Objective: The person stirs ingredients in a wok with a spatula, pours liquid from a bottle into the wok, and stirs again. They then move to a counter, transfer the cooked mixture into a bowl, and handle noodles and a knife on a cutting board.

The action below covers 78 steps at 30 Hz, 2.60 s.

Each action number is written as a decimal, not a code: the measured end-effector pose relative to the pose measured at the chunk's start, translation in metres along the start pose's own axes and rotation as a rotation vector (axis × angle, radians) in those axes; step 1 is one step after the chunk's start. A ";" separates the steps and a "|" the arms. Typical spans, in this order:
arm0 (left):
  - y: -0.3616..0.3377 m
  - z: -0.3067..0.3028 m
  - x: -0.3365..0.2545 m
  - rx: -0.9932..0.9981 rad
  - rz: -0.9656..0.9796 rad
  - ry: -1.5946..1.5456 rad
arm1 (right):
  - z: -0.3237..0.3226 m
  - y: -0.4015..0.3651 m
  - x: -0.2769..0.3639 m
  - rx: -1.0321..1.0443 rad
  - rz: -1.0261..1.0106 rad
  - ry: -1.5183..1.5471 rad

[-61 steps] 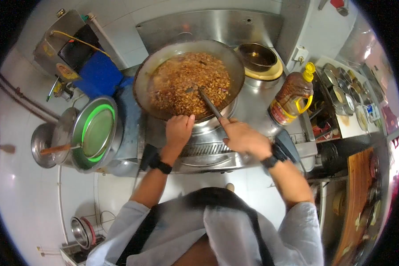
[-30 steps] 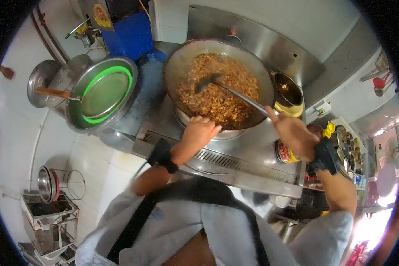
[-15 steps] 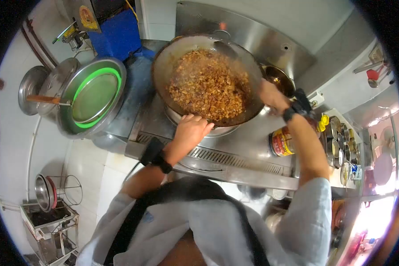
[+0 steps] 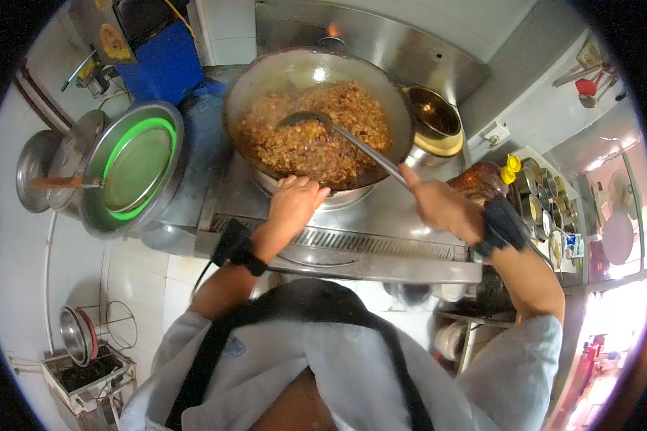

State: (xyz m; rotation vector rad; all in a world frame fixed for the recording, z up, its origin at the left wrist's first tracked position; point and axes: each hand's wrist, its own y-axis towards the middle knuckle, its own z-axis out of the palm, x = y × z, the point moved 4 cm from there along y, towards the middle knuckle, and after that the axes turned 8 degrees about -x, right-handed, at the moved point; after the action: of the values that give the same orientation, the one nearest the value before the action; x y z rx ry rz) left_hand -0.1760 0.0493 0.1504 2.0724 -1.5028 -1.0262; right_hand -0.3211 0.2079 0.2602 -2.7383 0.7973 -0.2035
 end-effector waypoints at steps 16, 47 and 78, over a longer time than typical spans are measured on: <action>-0.001 -0.001 -0.001 -0.070 0.007 -0.013 | 0.006 0.045 -0.093 0.009 0.413 0.774; -0.002 -0.001 -0.001 -0.030 -0.033 -0.039 | -0.060 -0.001 -0.035 -0.041 0.167 0.285; 0.000 -0.003 0.001 -0.064 0.011 -0.064 | 0.020 0.061 0.029 0.336 0.427 1.618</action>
State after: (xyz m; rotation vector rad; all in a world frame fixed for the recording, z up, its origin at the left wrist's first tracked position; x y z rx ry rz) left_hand -0.1738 0.0484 0.1520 2.0028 -1.4903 -1.1318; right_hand -0.3235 0.1471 0.2244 -1.5243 1.3716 -2.2491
